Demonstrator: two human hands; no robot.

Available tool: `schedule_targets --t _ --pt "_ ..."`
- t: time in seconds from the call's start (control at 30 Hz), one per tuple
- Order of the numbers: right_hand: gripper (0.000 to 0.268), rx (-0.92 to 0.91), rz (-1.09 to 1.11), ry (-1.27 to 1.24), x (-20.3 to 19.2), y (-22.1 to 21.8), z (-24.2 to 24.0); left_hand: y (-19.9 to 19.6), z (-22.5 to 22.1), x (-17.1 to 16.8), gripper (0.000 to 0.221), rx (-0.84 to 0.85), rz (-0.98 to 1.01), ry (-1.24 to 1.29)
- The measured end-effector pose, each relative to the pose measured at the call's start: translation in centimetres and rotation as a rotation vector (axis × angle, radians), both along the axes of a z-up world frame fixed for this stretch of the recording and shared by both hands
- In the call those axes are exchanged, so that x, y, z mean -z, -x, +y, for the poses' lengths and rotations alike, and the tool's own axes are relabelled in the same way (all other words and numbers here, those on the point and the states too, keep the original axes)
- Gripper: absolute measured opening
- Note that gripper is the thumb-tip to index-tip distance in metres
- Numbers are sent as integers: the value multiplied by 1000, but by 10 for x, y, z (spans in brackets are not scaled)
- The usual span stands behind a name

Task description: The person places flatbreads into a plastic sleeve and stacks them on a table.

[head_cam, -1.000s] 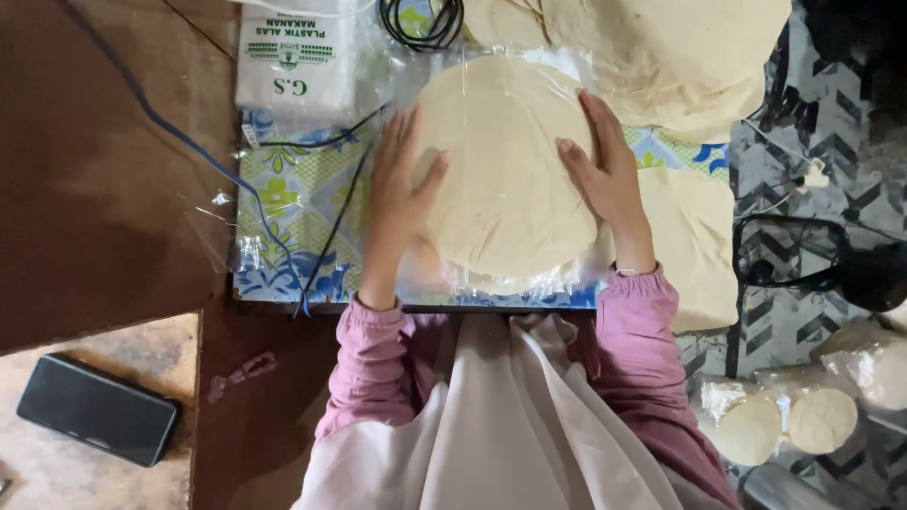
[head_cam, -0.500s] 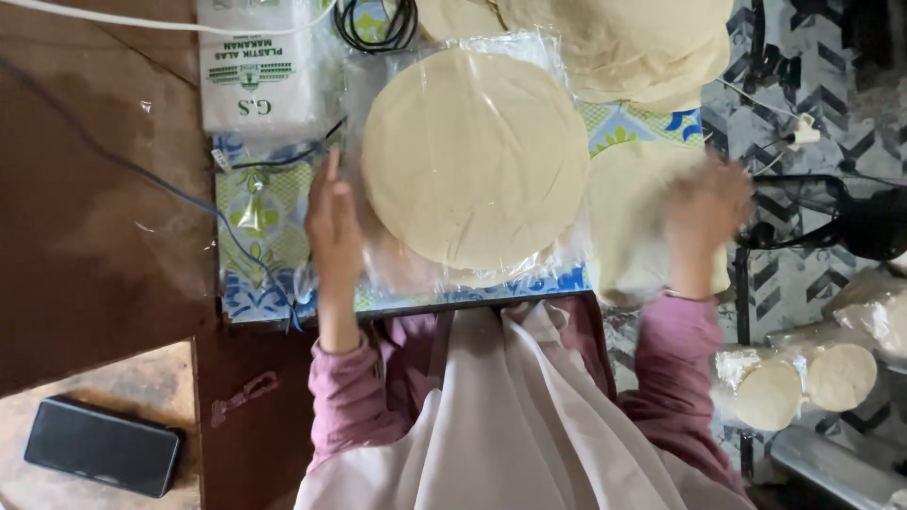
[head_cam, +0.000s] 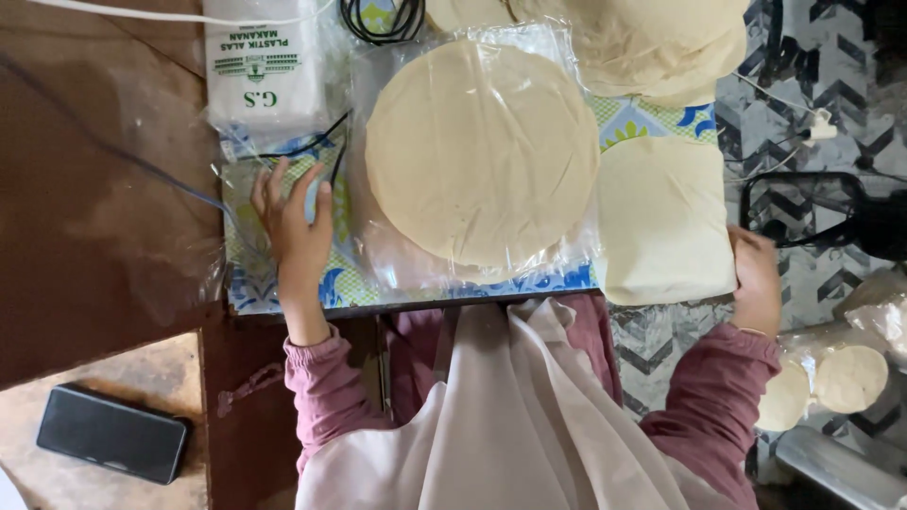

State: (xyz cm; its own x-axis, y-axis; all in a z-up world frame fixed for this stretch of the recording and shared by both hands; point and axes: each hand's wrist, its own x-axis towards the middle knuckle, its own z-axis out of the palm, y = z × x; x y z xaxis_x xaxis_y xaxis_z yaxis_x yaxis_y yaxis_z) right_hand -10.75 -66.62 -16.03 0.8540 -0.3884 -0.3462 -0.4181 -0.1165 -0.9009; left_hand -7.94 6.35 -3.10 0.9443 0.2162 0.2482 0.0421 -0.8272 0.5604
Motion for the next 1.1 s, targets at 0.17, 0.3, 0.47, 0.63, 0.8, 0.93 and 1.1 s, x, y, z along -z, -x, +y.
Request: schedule_targets --t 0.17,0.3,0.47,0.63,0.8,0.93,1.1 --pt "16 0 -428 625 -102 -11 37 10 -31 -62 25 32 -132 111" --pt "19 -27 -574 751 -239 22 142 41 -88 -136 28 226 -229 477" --pt "18 -803 -933 412 -388 18 246 59 -167 -177 81 703 -142 797" --pt "20 -1590 -1203 -44 -375 27 239 55 -186 -133 74 1066 9 920" --pt "18 -1337 -990 17 -285 35 32 55 -141 -107 19 1211 202 1256" --pt "18 -851 -851 -98 -260 -28 89 48 -103 -106 30 847 177 1297" --pt "32 -223 -639 -218 -219 -130 235 -21 -92 -152 35 346 193 1467"
